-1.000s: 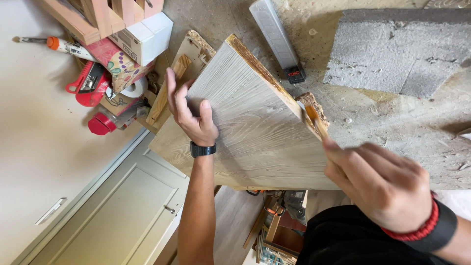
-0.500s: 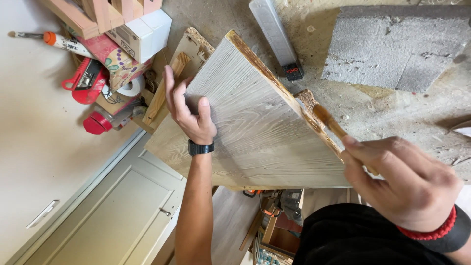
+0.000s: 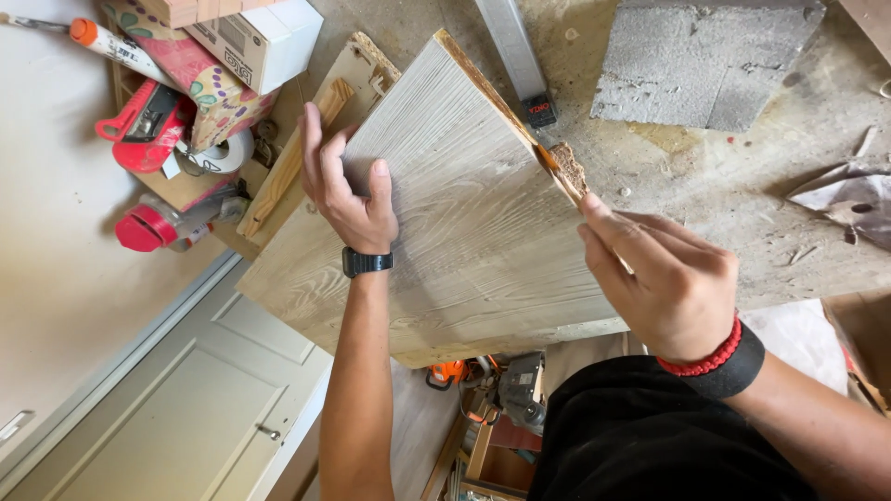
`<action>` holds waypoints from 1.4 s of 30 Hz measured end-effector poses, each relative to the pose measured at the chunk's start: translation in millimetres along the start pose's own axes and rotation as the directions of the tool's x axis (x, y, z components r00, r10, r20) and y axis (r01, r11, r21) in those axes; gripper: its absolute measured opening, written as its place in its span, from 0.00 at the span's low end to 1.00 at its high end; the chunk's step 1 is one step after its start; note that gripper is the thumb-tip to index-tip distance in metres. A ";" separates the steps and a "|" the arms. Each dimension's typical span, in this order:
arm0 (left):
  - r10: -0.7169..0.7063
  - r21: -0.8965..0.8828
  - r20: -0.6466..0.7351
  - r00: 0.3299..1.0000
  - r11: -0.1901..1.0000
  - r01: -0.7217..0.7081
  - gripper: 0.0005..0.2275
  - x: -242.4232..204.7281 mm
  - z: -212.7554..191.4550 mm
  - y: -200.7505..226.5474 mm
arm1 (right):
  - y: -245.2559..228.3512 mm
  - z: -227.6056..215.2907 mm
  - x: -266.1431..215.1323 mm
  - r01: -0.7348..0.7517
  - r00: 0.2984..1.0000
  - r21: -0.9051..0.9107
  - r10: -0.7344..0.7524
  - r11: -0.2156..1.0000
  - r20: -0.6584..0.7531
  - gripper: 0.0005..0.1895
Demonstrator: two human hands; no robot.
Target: The person applies a liquid finish to the edge of a wood panel using a small brush, working along the entire length of the exposed edge.
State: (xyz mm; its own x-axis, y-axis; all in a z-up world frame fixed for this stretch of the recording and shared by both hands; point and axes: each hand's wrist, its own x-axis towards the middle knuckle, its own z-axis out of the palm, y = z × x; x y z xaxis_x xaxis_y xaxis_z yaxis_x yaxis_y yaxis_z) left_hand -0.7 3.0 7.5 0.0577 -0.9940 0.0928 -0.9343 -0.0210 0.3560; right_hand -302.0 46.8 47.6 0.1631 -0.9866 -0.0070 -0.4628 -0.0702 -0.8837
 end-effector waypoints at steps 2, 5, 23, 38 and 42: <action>-0.003 0.001 -0.007 1.000 1.000 0.004 0.25 -1.4 1.0 -1.9 | -0.1 2.1 -2.3 0.010 1.000 -0.009 -0.010 1.000 -0.004 0.08; -0.001 0.008 -0.013 1.000 1.000 0.001 0.25 -2.3 1.1 -4.3 | -1.0 8.1 2.4 0.006 0.999 -0.009 -0.006 1.000 -0.047 0.06; -0.017 0.001 0.026 1.000 1.000 0.017 0.25 -2.2 0.2 -3.7 | 22.7 16.3 -27.9 -0.031 0.995 0.135 0.044 0.990 -0.091 0.06; 0.004 0.002 -0.005 1.000 1.000 -0.004 0.25 0.7 1.1 -0.2 | 33.8 22.6 48.5 -0.193 0.972 0.372 0.229 0.908 -0.054 0.06; -0.007 0.001 0.010 1.000 1.000 0.007 0.26 1.7 0.0 2.3 | 29.4 27.5 81.8 -0.193 0.975 0.423 0.222 0.885 -0.019 0.08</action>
State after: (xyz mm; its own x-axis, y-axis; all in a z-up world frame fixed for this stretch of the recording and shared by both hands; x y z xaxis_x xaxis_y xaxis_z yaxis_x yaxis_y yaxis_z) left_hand -2.8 1.2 8.5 0.0610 -0.9949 0.0806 -0.9341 -0.0284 0.3559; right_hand -278.2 -31.9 8.2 0.0392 -0.9802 -0.1942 -0.0726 0.1911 -0.9789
